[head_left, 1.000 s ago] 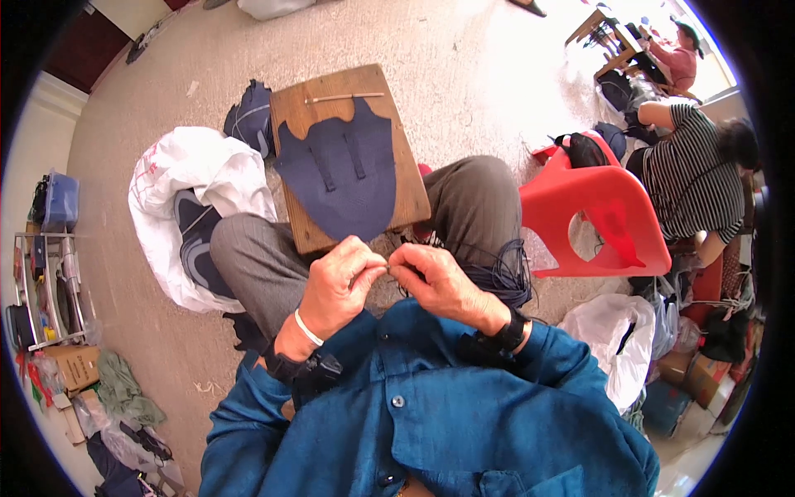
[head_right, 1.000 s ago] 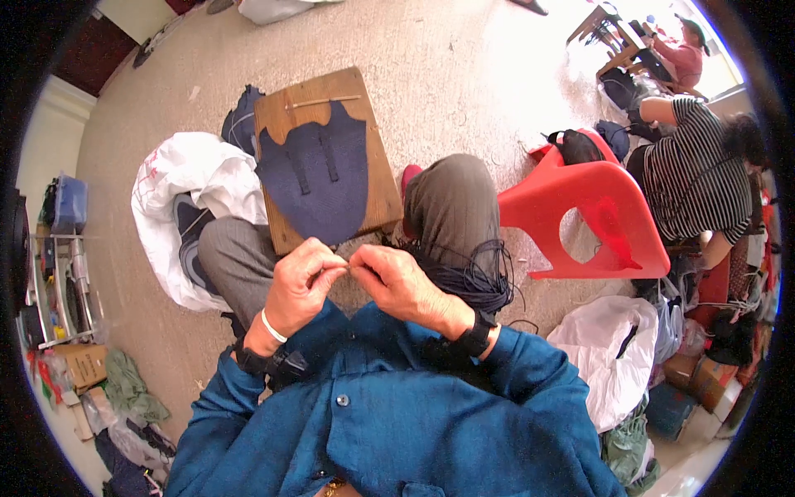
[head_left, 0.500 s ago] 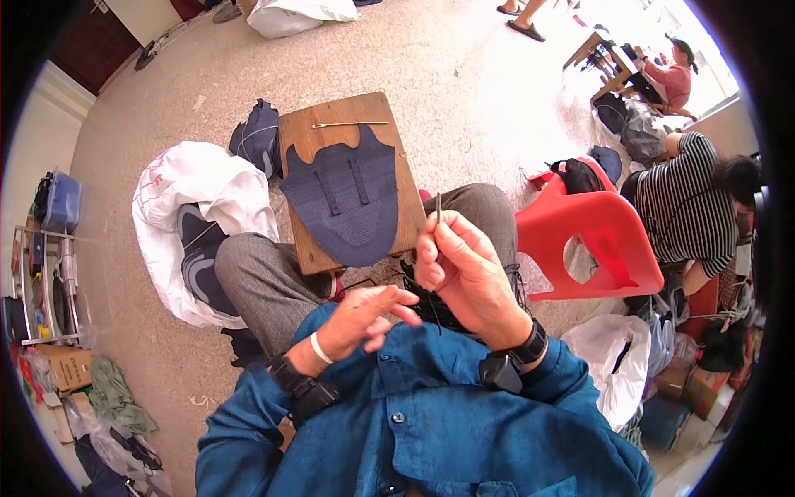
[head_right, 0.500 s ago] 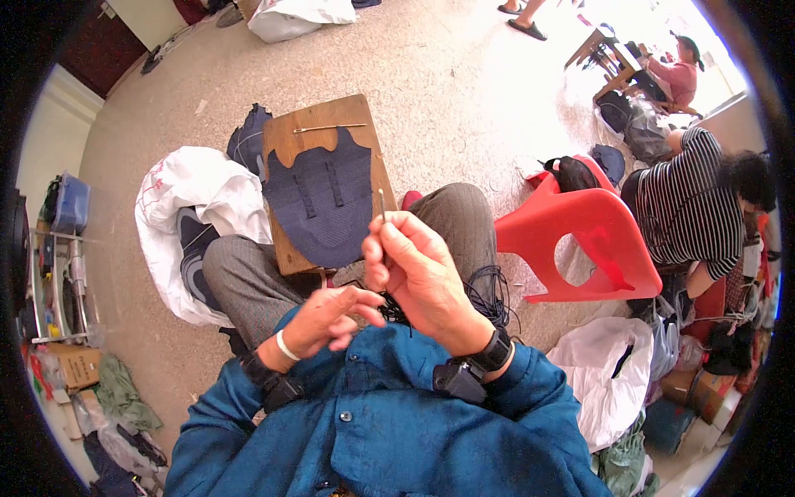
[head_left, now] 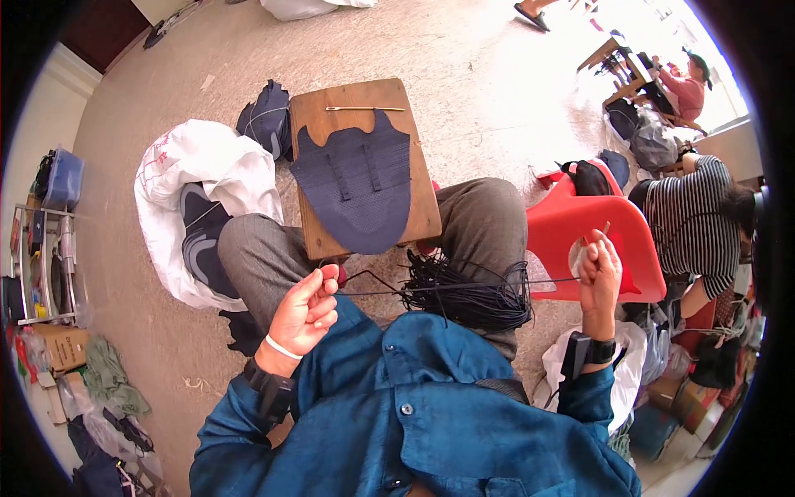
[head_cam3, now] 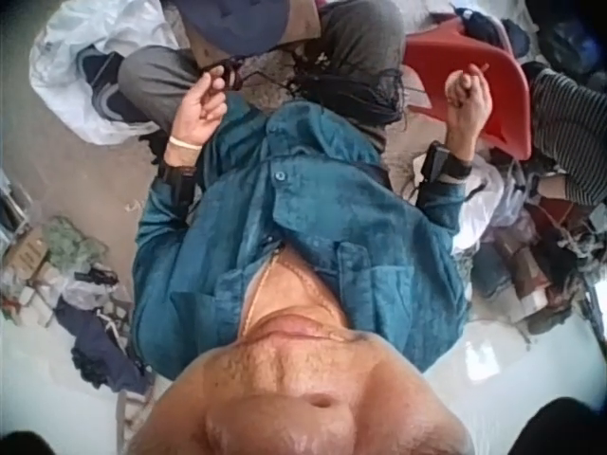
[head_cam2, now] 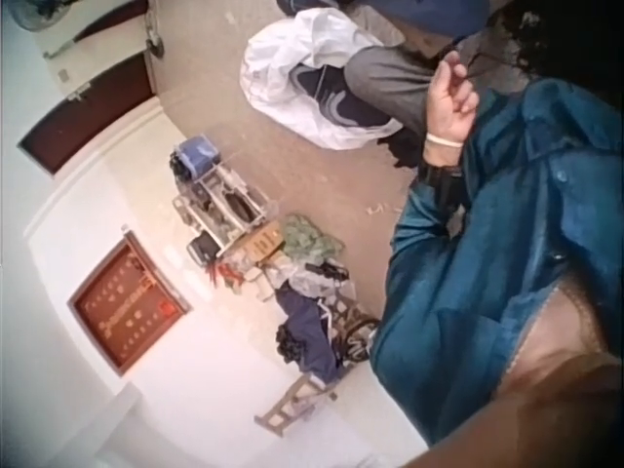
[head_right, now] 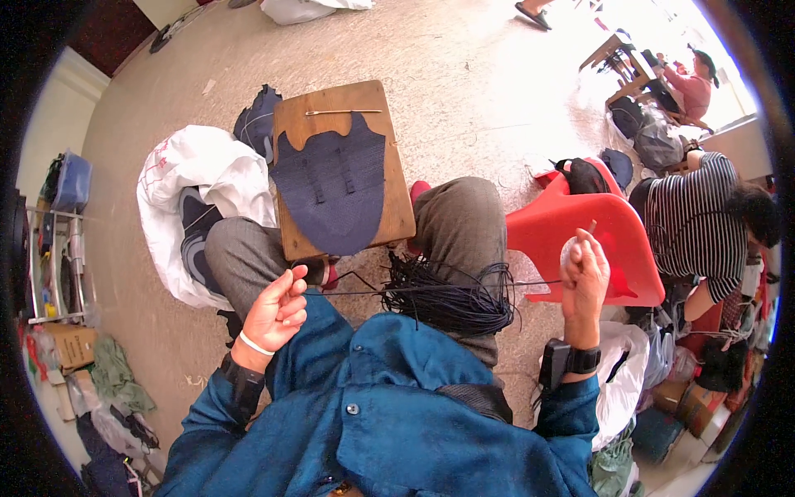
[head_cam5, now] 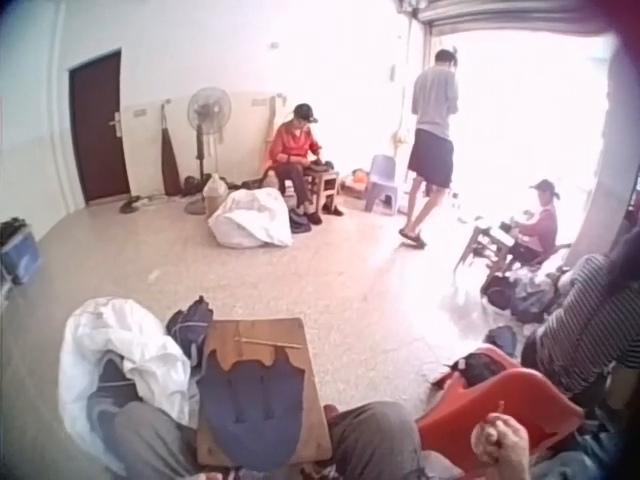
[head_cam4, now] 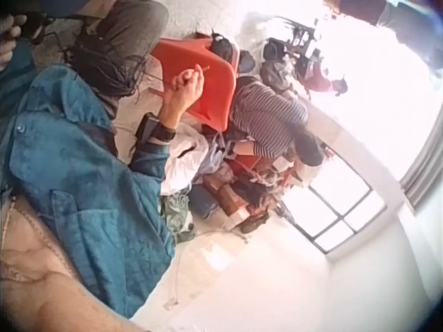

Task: Thread laces or elastic through shoe upper components in a manufacturing setting.

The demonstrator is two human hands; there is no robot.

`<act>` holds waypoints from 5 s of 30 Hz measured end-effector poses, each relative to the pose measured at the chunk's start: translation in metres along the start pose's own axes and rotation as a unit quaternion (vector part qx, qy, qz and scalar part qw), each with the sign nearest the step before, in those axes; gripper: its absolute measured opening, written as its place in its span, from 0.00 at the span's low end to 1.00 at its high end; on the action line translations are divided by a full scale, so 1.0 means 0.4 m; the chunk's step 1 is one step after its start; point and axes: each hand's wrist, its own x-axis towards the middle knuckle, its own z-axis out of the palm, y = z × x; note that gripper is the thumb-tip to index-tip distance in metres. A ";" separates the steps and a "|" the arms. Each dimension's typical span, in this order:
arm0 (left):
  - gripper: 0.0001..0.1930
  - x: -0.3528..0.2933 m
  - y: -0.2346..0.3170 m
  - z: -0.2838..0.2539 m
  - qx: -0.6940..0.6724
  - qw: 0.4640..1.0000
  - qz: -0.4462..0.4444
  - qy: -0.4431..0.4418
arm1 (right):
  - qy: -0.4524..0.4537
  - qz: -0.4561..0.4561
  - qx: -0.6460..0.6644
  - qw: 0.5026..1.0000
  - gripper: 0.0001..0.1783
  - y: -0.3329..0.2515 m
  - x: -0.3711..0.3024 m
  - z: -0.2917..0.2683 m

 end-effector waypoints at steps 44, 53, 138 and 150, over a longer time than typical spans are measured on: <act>0.24 0.114 -0.021 0.239 0.110 0.960 0.217 -0.139 | -0.329 0.017 -0.132 0.935 0.08 0.248 -0.199 0.549; 0.21 0.127 -0.053 0.225 0.256 0.911 0.311 -0.086 | -0.340 0.122 -0.074 0.929 0.08 0.213 -0.209 0.557; 0.07 0.084 -0.031 0.175 0.257 0.935 0.241 -0.026 | -0.367 0.045 -0.126 0.921 0.05 0.231 -0.190 0.527; 0.07 0.088 -0.034 0.158 0.245 0.935 0.254 -0.012 | -0.348 -0.029 -0.213 0.912 0.04 0.213 -0.195 0.534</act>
